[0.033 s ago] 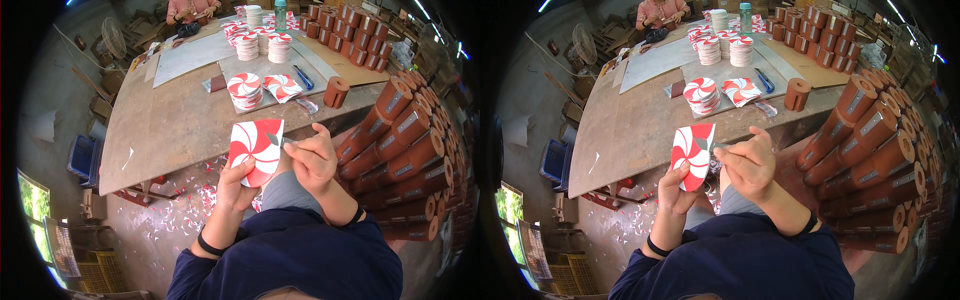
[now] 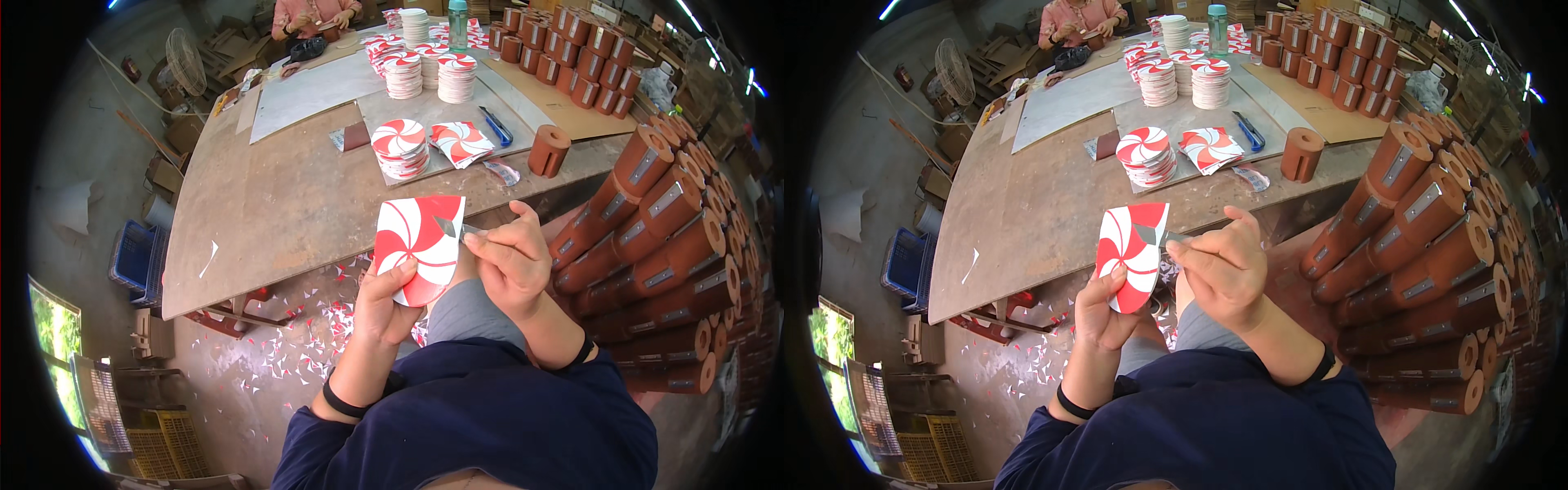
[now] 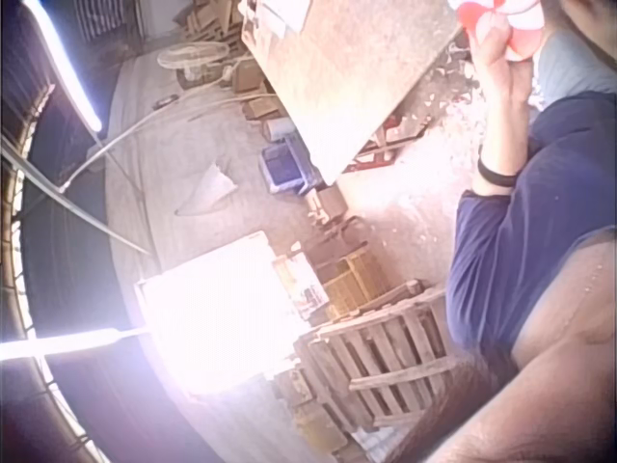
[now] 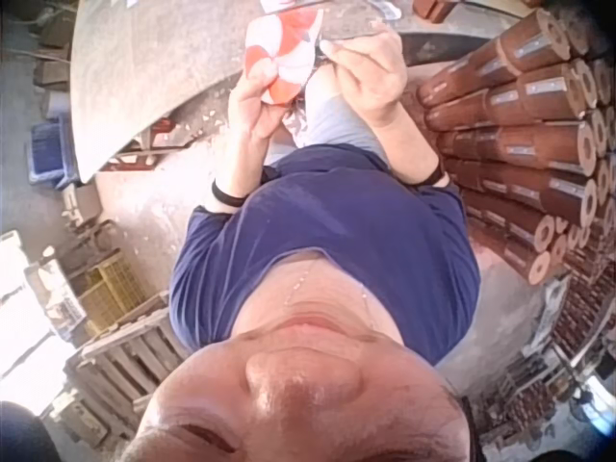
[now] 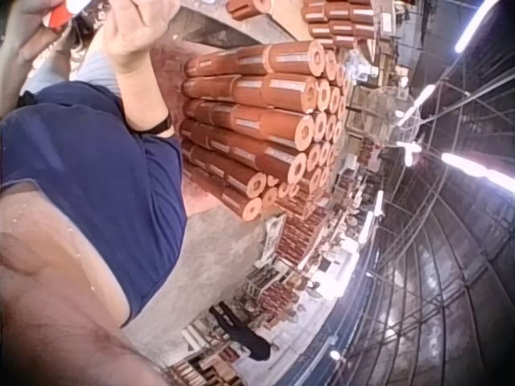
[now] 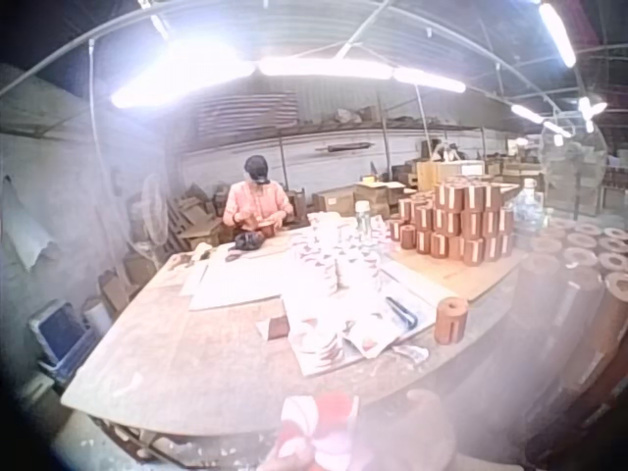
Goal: Using a small handheld blade to trim the edges of circular patterned components in a workshop.
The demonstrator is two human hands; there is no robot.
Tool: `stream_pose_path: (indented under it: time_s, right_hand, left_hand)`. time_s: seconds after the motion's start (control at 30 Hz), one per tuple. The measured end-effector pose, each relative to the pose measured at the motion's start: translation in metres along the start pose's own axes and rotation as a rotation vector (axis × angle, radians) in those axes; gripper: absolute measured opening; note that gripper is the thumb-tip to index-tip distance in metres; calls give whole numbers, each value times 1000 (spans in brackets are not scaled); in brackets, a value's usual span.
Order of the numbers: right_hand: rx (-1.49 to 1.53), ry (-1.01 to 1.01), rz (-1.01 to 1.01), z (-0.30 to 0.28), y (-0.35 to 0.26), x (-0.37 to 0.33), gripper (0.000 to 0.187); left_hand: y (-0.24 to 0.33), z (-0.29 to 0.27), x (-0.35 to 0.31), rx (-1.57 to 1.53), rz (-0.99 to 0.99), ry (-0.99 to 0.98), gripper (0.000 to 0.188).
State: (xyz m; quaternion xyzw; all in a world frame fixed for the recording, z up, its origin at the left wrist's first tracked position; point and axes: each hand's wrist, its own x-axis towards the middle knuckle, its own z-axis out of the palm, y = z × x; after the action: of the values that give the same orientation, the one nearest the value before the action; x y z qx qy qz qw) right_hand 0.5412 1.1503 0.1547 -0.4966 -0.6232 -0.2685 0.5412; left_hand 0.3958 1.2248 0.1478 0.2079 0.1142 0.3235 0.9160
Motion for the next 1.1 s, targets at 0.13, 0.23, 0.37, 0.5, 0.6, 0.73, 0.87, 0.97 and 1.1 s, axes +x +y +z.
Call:
stream_pose_path:
  time_s: [0.13,0.23,0.37,0.5,0.6,0.73,0.87,0.97,1.1]
  right_hand:
    - [20,30,37,0,2,0,22]
    - [51,31,53,-1,2,1,23]
    - [129,26,87,-1,4,-1,24]
    - [156,-20,124,-4,7,-3,26]
    - [186,-29,214,-2,8,-9,27]
    - [645,240,916,-4,9,-9,22]
    - [1380,-47,1242,-18,20,-14,20]
    - [1268,-367,1163,-15,13,-13,16]
    - [1176,-376,1138,2,6,-18,15]
  left_hand:
    - [0,-1,1,59,42,-5,38]
    - [1,-3,1,109,47,-17,39]
    - [2,-5,0,188,39,-62,42]
    - [7,-4,-3,220,-5,-73,46]
    - [10,-8,-7,393,-60,-200,53]
    - [22,-13,-5,473,-122,-162,59]
    - [32,-9,-1,616,-33,-75,55]
    - [37,-12,8,888,33,20,48]
    - [22,-13,19,550,244,127,43]
